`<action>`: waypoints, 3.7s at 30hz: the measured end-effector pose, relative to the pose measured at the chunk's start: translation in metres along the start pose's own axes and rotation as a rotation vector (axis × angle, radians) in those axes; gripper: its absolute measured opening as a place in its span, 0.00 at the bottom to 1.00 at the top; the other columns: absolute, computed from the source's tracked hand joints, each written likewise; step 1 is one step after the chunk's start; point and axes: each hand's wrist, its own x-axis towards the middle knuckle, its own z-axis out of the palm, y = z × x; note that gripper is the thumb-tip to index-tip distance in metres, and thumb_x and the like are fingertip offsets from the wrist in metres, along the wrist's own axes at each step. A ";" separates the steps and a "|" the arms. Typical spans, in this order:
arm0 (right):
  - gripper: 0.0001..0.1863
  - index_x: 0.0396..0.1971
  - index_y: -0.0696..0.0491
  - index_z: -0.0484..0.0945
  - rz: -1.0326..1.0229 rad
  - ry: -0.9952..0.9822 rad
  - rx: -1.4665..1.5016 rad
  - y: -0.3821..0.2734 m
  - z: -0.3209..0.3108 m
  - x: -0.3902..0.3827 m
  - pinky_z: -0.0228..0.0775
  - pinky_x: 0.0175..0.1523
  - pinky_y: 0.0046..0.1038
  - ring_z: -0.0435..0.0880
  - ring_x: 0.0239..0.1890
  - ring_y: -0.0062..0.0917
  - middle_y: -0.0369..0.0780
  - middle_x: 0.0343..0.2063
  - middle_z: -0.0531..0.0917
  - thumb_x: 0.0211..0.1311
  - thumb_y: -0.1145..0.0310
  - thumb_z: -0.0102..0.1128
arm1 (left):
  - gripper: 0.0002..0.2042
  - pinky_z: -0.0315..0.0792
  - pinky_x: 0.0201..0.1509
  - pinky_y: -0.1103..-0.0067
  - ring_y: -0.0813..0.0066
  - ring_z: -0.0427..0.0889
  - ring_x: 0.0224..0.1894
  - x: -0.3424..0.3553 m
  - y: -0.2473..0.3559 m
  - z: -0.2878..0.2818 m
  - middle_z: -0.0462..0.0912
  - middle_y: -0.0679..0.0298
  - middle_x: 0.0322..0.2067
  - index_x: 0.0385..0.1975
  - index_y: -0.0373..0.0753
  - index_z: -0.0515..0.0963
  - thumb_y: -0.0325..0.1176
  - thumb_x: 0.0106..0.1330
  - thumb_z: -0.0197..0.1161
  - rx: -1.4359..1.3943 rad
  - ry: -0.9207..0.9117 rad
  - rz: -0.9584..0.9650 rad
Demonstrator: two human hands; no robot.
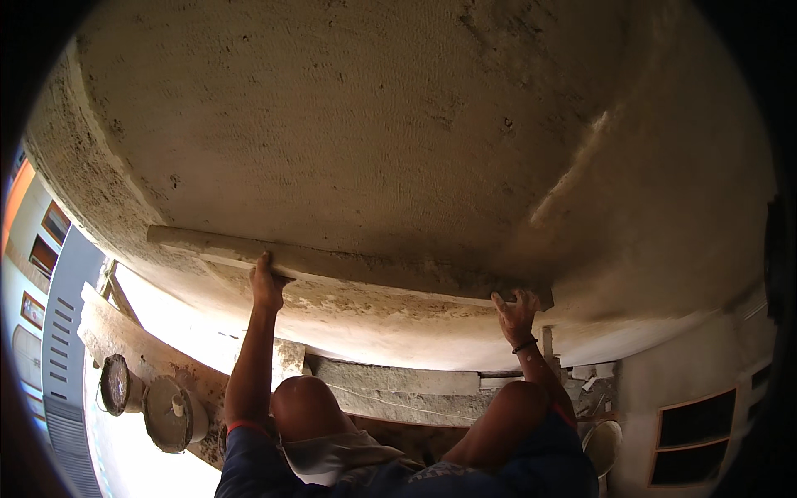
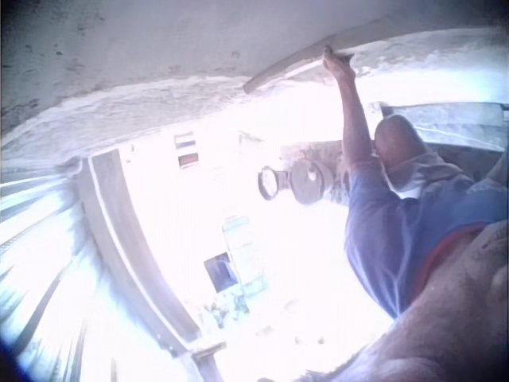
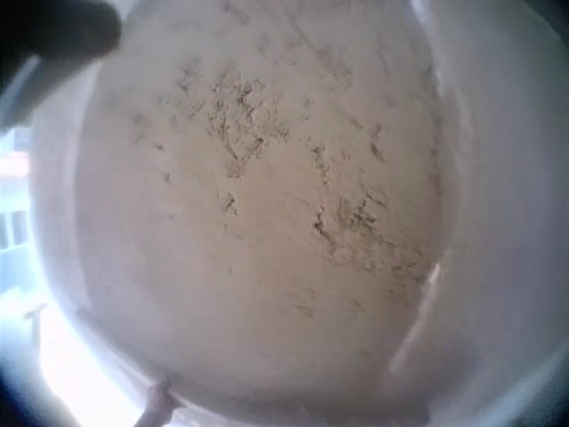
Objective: The person applies wet plaster from a bucket to a wall using a trowel and then smooths the surface with a long wooden straight edge.
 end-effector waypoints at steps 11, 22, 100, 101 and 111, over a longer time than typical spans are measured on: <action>0.35 0.56 0.33 0.69 0.026 -0.229 0.110 -0.026 0.031 -0.056 0.61 0.50 0.48 0.68 0.47 0.43 0.46 0.43 0.71 0.46 0.79 0.57 | 0.18 0.79 0.27 0.66 0.59 0.80 0.35 -0.004 -0.081 -0.037 0.76 0.52 0.38 0.44 0.29 0.67 0.39 0.64 0.56 -0.078 0.097 -0.045; 0.36 0.58 0.46 0.66 0.094 -0.368 0.110 -0.031 -0.025 -0.060 0.56 0.57 0.50 0.66 0.53 0.46 0.47 0.49 0.69 0.43 0.68 0.68 | 0.17 0.80 0.25 0.68 0.59 0.82 0.26 -0.055 -0.078 -0.070 0.79 0.49 0.32 0.39 0.28 0.72 0.39 0.64 0.55 -0.086 0.082 -0.104; 0.46 0.67 0.50 0.50 -0.218 -1.735 0.551 -0.200 -0.238 0.290 0.69 0.51 0.37 0.76 0.47 0.42 0.52 0.45 0.76 0.47 0.72 0.64 | 0.32 0.66 0.54 0.56 0.48 0.75 0.44 -0.613 0.508 -0.041 0.77 0.50 0.40 0.50 0.40 0.69 0.62 0.56 0.55 -0.197 1.807 0.739; 0.45 0.67 0.50 0.50 -0.244 -1.715 0.578 -0.201 -0.234 0.289 0.69 0.51 0.37 0.77 0.46 0.42 0.52 0.44 0.76 0.47 0.72 0.64 | 0.32 0.67 0.54 0.57 0.49 0.76 0.45 -0.608 0.509 -0.035 0.77 0.50 0.40 0.50 0.40 0.69 0.62 0.57 0.54 -0.163 1.879 0.736; 0.41 0.65 0.54 0.56 -0.611 -1.661 0.714 -0.321 -0.167 0.250 0.70 0.51 0.36 0.77 0.44 0.38 0.50 0.45 0.76 0.49 0.68 0.64 | 0.33 0.68 0.55 0.62 0.57 0.78 0.45 -0.572 0.447 -0.019 0.78 0.51 0.41 0.47 0.31 0.70 0.60 0.60 0.50 0.008 1.906 0.734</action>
